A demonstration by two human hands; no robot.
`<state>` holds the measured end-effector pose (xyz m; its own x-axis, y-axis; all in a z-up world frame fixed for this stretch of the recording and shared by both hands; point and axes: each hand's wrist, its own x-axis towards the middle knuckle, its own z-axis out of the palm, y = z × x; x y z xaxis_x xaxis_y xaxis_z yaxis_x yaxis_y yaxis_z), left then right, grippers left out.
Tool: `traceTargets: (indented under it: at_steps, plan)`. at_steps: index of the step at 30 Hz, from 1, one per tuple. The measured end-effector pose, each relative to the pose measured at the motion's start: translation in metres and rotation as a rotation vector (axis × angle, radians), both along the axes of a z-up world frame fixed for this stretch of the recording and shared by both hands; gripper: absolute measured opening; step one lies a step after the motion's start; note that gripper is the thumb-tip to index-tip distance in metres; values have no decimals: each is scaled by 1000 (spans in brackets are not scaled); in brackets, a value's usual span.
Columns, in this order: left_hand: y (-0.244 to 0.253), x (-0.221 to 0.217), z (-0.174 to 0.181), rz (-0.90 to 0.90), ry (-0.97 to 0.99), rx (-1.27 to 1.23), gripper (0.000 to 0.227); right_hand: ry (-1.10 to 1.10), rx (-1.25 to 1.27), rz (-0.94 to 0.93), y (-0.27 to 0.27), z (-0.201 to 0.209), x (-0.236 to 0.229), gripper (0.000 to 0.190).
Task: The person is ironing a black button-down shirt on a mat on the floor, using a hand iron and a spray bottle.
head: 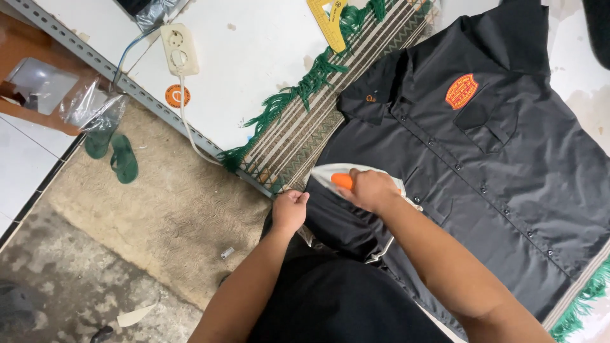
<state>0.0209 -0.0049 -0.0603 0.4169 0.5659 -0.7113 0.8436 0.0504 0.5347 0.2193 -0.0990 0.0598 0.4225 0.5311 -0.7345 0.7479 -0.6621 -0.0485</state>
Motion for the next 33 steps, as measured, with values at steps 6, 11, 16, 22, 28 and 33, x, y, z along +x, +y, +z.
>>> traceTargets:
  at_steps: [6,11,16,22,28,33]
  plan:
    - [7,4,17,-140,34,-1,38,-121,133,-333,-12,-55,24,64]
    - [62,61,40,-320,-31,161,33,-24,121,-356,-28,-2,10,61]
    - [102,171,6,-369,-84,171,30,-39,175,-547,-49,38,12,58]
    - [105,237,62,-326,-131,-164,74,-71,183,-703,-77,30,13,57]
    - [99,253,64,-508,-75,-91,83,-74,174,-737,-78,35,9,54]
    - [113,252,81,-583,-116,-85,81,-58,143,-632,-70,29,12,57]
